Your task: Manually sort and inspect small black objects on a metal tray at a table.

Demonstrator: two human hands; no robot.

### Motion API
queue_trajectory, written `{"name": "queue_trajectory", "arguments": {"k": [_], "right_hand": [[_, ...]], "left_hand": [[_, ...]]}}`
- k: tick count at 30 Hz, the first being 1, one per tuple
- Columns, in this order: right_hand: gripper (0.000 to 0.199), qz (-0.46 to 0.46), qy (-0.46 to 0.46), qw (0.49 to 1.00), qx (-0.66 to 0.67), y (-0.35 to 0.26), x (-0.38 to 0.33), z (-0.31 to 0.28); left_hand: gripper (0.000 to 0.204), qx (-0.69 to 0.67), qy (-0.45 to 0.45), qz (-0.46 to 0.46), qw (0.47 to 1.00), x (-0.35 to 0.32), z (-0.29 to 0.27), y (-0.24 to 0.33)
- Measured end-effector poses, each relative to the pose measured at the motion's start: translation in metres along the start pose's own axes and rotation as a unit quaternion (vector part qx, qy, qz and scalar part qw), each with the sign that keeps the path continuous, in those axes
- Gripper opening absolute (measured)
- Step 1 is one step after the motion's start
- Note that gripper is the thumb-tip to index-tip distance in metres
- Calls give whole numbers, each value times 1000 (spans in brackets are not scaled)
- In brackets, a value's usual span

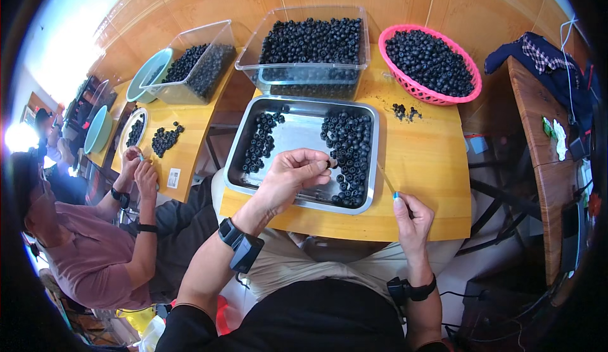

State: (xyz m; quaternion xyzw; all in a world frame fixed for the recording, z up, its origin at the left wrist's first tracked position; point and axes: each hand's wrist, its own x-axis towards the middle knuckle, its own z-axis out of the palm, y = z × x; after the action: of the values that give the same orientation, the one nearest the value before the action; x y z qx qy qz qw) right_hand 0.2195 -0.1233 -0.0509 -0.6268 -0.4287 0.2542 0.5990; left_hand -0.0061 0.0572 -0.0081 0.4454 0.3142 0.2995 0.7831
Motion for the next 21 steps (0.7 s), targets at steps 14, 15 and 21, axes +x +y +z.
{"name": "queue_trajectory", "arguments": {"k": [14,15,21], "right_hand": [[31,6,4,1000,17,3,-2,0],[30,2,4,1000,11,3,-2,0],[30,5,2,1000,9,3,-2,0]], "left_hand": [[22,-110,22,7,994,-14,19,-7],[23,-126,18,6,992,-15,20,-8],[23,-170,-8,-4,985,-21,21,-14]]}}
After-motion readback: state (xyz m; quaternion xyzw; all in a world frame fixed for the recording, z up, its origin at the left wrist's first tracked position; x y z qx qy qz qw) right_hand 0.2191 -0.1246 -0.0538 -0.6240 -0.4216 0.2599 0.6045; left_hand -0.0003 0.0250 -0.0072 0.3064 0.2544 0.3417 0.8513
